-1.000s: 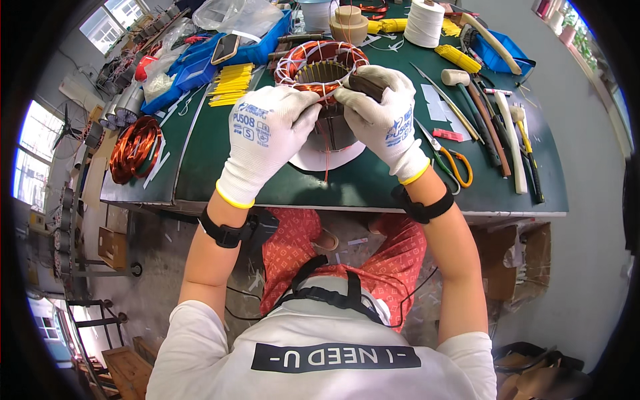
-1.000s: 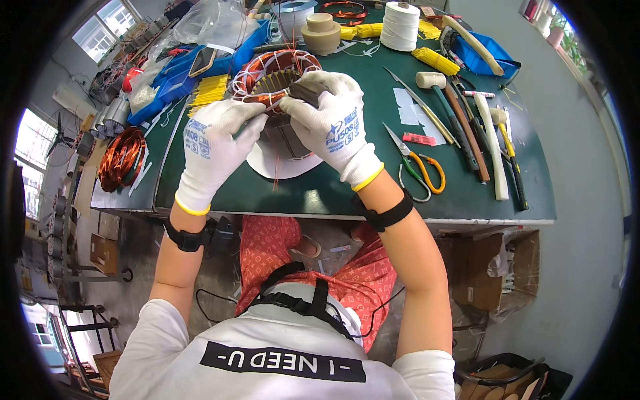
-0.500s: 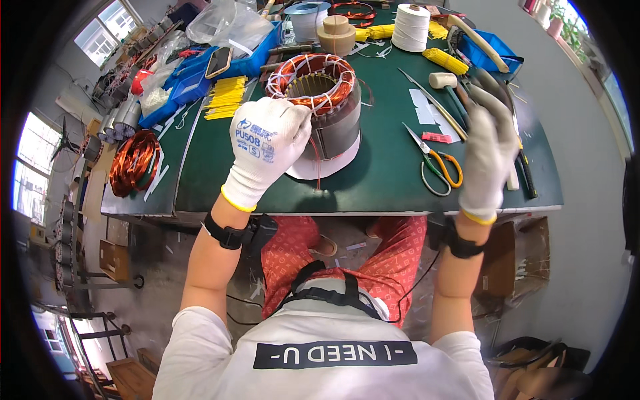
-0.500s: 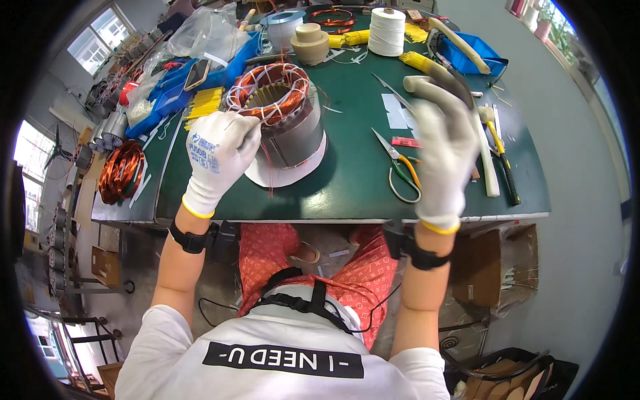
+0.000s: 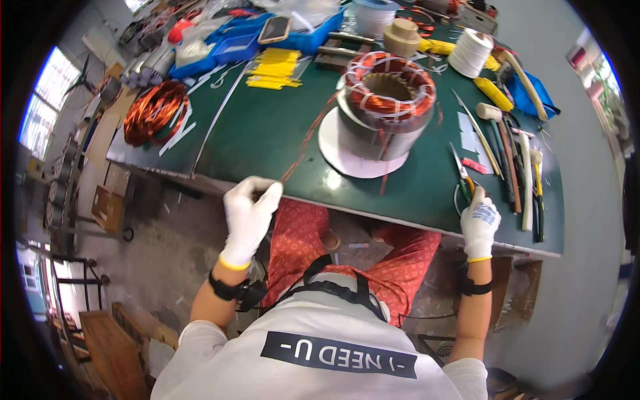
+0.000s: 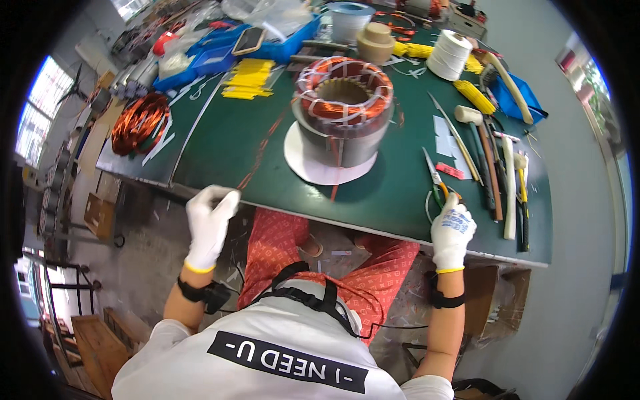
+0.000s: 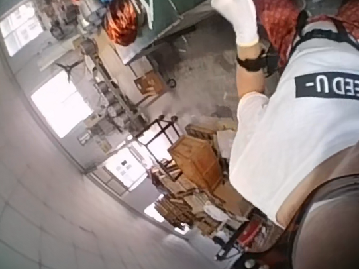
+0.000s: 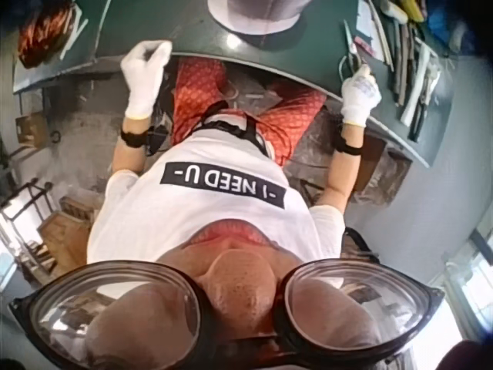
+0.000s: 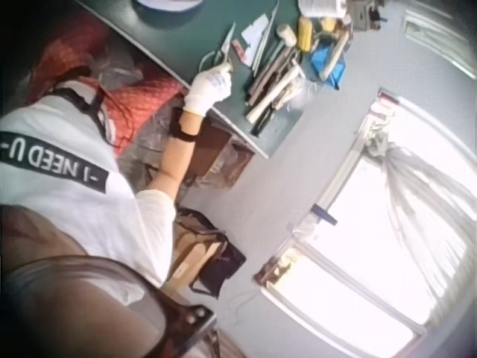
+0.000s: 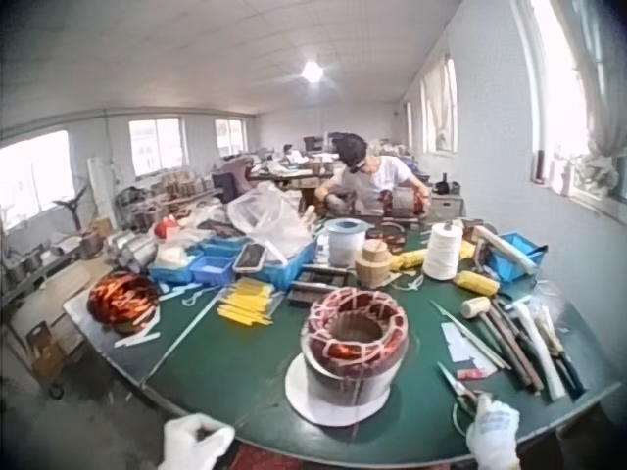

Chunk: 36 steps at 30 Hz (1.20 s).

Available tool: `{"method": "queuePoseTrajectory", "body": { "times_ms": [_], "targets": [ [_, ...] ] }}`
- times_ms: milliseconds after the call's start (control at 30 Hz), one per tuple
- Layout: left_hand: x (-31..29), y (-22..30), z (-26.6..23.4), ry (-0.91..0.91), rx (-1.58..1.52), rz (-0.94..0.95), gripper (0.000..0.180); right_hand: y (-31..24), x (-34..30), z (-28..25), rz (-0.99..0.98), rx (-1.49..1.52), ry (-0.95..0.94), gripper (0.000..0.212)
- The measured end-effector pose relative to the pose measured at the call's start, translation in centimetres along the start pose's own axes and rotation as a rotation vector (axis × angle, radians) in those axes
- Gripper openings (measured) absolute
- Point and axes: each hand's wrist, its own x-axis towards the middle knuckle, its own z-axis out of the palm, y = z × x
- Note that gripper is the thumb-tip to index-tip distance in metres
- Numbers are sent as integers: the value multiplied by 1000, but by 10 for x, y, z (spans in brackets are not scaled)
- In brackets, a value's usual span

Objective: The recorder is winding copper wire into a motor stator and inserting insulation strips on a workbench.

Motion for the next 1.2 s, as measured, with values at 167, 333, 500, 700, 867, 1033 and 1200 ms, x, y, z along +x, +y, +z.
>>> {"method": "queuePoseTrajectory", "body": {
  "times_ms": [167, 333, 500, 700, 867, 1033, 1200],
  "targets": [
    [5, -53, 30, -105, -446, -350, 11, 22, 1, -5, -10, 363, 31, 47],
    [-2, -53, 23, -171, -673, -460, 14, 4, -51, -64, -92, 1003, -116, 36],
    [-9, -42, 17, -164, -724, -454, 15, -74, -113, -95, -151, 1146, -688, 31],
    [-16, -25, 16, -192, -748, -447, 18, -147, -89, -89, -569, 1146, -650, 39],
    [-20, -22, 12, -176, -708, -377, 18, -173, -67, -122, -698, 1072, -632, 45],
    [-19, -22, 7, -225, -569, -315, 21, -176, -58, -134, -765, 878, -443, 50],
    [-12, -33, 7, -292, -599, -361, 21, -173, -51, -135, -764, 794, -479, 53]
  ]
}}
